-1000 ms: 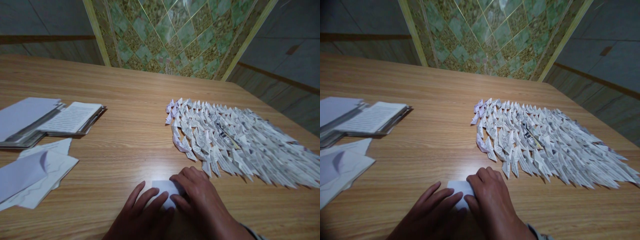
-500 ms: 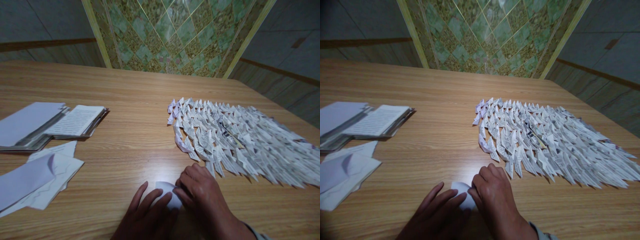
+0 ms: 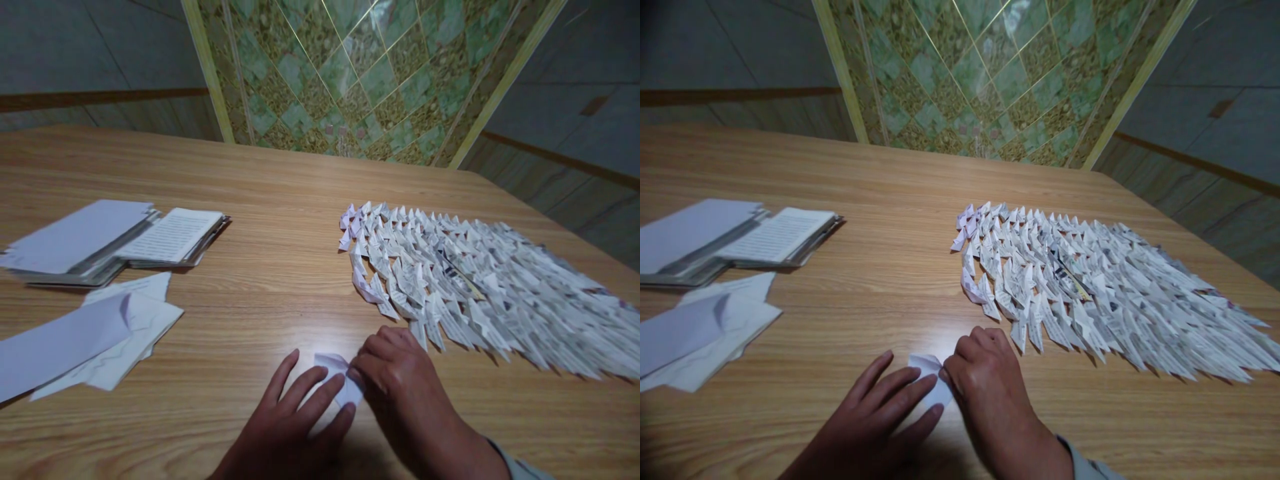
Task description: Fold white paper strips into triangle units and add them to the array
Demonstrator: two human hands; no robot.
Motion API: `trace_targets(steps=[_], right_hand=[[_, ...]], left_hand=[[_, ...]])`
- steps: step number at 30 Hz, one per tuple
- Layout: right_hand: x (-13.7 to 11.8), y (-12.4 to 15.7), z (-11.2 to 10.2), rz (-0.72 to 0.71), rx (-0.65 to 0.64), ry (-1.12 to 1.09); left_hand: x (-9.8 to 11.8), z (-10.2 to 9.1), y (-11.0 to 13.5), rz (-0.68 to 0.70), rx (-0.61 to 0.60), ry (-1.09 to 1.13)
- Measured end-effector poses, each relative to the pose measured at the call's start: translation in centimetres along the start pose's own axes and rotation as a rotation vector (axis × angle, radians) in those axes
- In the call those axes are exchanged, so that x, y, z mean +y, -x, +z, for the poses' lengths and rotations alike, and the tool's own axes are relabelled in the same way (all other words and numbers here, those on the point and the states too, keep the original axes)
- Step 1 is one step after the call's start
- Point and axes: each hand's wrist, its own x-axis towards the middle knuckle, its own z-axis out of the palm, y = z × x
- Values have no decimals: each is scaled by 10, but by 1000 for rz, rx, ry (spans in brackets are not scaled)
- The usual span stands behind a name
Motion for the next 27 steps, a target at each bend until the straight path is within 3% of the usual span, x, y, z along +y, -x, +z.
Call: trace_targets(steps=[7, 18, 27], right_hand=[[0, -2, -1, -109, -17, 54], [1, -4, -4, -93, -40, -2], [-3, -1, -1, 176, -213, -146]], left_hand=[[-1, -5, -5, 2, -26, -18], [1, -4, 1, -12, -52, -23], [0, -13, -3, -18, -101, 38]])
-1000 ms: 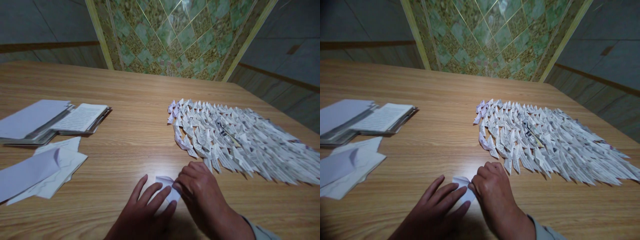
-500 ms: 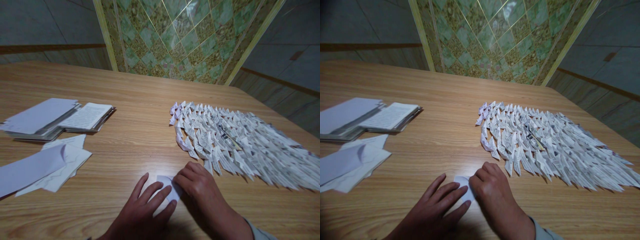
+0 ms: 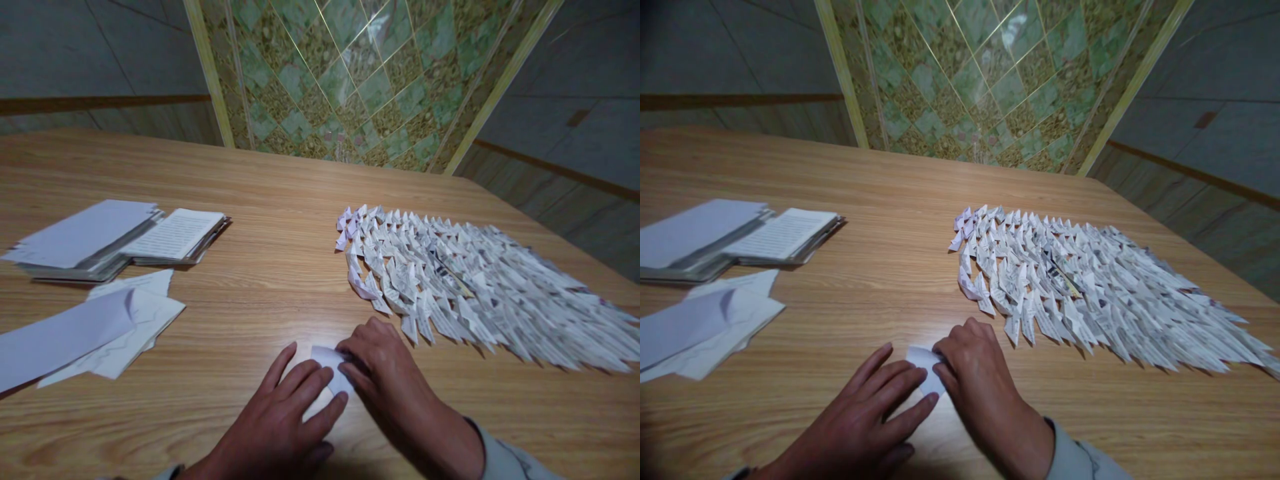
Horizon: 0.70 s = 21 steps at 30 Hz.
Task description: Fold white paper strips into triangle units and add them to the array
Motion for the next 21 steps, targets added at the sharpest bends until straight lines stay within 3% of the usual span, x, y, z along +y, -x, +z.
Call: trace_targets(steps=[3, 10, 21], right_hand=[[0, 0, 2, -14, 38, 29], [-2, 6, 6, -318, 222, 202], [-6, 18, 11, -358, 276, 245]], left_hand=[[1, -1, 0, 0, 2, 6], [5, -6, -5, -16, -6, -36], [6, 0, -3, 48, 110, -177]])
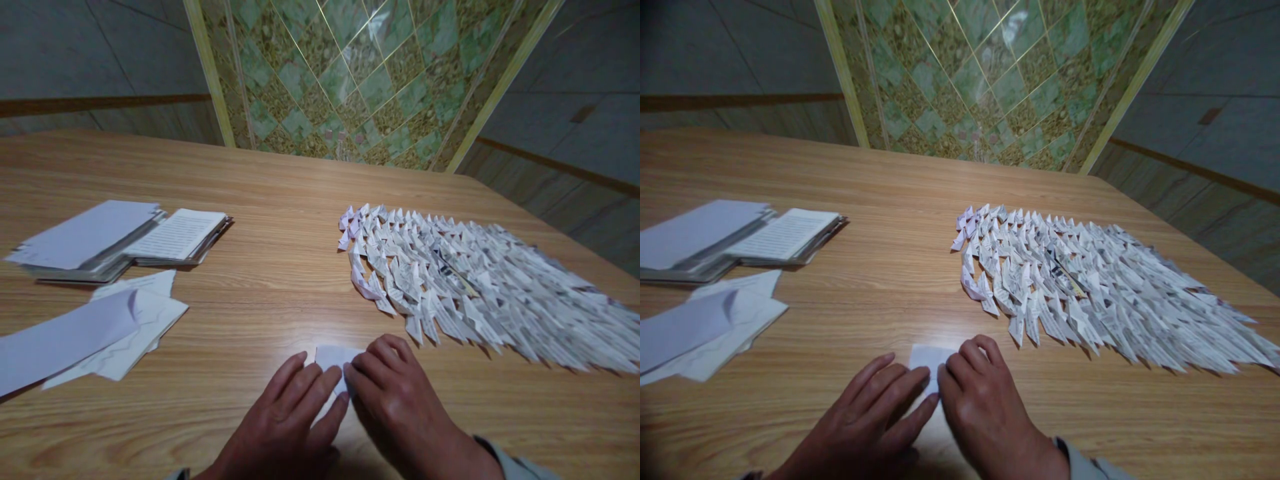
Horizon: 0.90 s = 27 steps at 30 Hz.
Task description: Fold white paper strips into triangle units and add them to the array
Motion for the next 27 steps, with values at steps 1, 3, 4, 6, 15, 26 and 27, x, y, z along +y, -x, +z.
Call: trace_targets(steps=[1, 3, 4, 6, 15, 26, 27], right_hand=[[-1, 1, 1, -8, 18, 5], [-2, 3, 3, -15, 38, 15], [-3, 4, 3, -15, 39, 20], [-4, 5, 3, -2, 33, 30], [-14, 21, 10, 69, 53, 149], [-1, 42, -3, 120, 29, 188], [-1, 41, -4, 114, 24, 192]], left_hand=[[0, -1, -1, 30, -24, -15], [-1, -1, -1, 72, -80, -30], [-2, -1, -1, 79, -99, -28], [-2, 1, 1, 56, -116, -11], [-6, 14, 14, 58, -157, 8], [-6, 8, 12, 14, -143, 23], [-6, 8, 13, 10, -148, 16]])
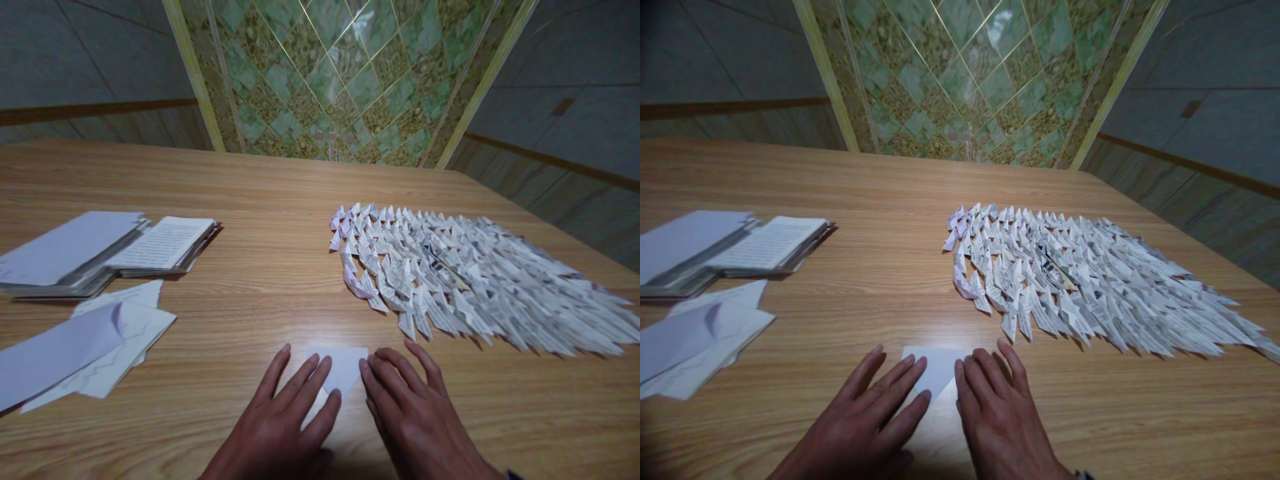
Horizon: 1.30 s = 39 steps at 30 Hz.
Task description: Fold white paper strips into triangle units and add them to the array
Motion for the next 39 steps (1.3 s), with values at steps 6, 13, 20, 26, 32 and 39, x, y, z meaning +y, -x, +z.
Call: trace_targets(steps=[6, 13, 20, 26, 32, 39], right_hand=[[-10, -18, 2, 10, -32, -1], [-18, -24, 10, -108, -71, -1], [-15, -24, 7, -66, -35, -18], [-2, -32, -1, 101, -144, -165], [-5, -48, -5, 304, -332, -307], [-4, -49, 1, 405, -361, -446]], left_hand=[[-1, 2, 1, 18, -7, -24], [-2, -7, -4, 0, -19, -8], [-7, -13, -1, -88, 56, -9], [-10, -15, -4, -98, 35, -28], [-10, -13, -7, -128, 98, 75], [-5, -6, -6, -102, 152, 143]])
